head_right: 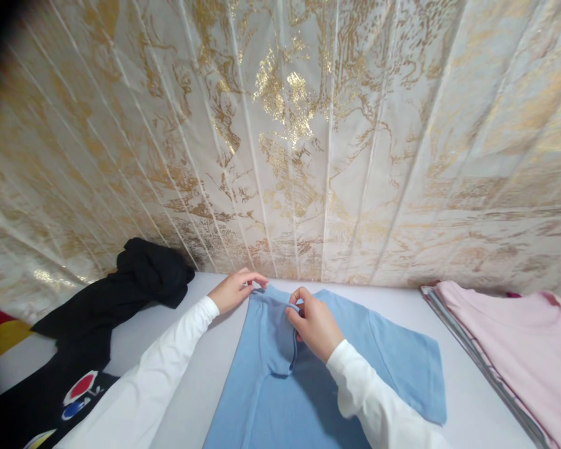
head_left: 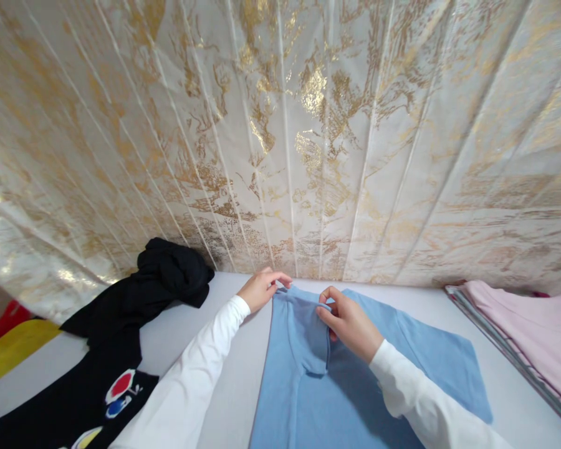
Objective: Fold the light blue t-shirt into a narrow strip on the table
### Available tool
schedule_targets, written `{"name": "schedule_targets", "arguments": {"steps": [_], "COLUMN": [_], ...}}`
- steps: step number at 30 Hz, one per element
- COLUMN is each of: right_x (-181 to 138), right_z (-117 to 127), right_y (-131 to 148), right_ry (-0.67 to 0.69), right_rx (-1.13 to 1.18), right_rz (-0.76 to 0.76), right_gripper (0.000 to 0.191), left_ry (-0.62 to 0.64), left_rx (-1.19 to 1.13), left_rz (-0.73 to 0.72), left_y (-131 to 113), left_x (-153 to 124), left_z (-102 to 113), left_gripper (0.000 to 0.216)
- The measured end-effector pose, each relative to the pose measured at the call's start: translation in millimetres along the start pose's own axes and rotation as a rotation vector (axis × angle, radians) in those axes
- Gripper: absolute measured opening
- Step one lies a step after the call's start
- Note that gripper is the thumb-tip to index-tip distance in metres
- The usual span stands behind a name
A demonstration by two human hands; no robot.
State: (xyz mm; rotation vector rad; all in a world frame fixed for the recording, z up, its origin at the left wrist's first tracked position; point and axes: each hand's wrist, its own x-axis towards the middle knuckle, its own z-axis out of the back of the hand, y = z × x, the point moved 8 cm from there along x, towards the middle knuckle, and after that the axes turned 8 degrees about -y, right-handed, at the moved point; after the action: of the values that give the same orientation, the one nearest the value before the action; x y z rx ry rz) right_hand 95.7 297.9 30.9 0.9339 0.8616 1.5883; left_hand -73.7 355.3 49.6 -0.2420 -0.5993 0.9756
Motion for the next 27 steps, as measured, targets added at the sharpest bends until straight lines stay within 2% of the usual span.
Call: {"name": "schedule_targets", "arguments": {"steps": [2,7,13,16,20,23,27], "right_x": [2,3,-3,-4,-3,-6,-12], "right_z": [2,9,-2,-2,12,12,3], "right_y": [0,-4,-13,-13,-23,-33,-32], "right_ry": [-0.013,-0.019,0.102,0.127,0.030,0.043,0.121], "right_rx": [0.025,0.105,0.135,0.196,0.139,0.102,0.109], "right_rz": [-0.017,-0.079,-0.217,-0.232,-0.249,-0.301,-0.295], "right_gripper": [0.015,0.019,0.030,0.038,0.032,0.028,0.047], "left_ry": [0.025,0.054,0.052,0.039,0.033,0.030,0.015], "left_rx": [0.007,0.065,0.137,0.169,0.203,0.215,0.225], "left_rz": [-0.002,0.016,-0.020,-0.048,-0.056,-0.062,-0.079], "left_y": [4,13,-2,-8,-6,-5,-6], "left_x": [-1,-2,3,4,2,1,1], "left_z": [-6,-11,-3,-2,-8,-13,-14], "left_gripper": [0.042,0.025,0.021,0.021,0.016,0.012,0.009]}}
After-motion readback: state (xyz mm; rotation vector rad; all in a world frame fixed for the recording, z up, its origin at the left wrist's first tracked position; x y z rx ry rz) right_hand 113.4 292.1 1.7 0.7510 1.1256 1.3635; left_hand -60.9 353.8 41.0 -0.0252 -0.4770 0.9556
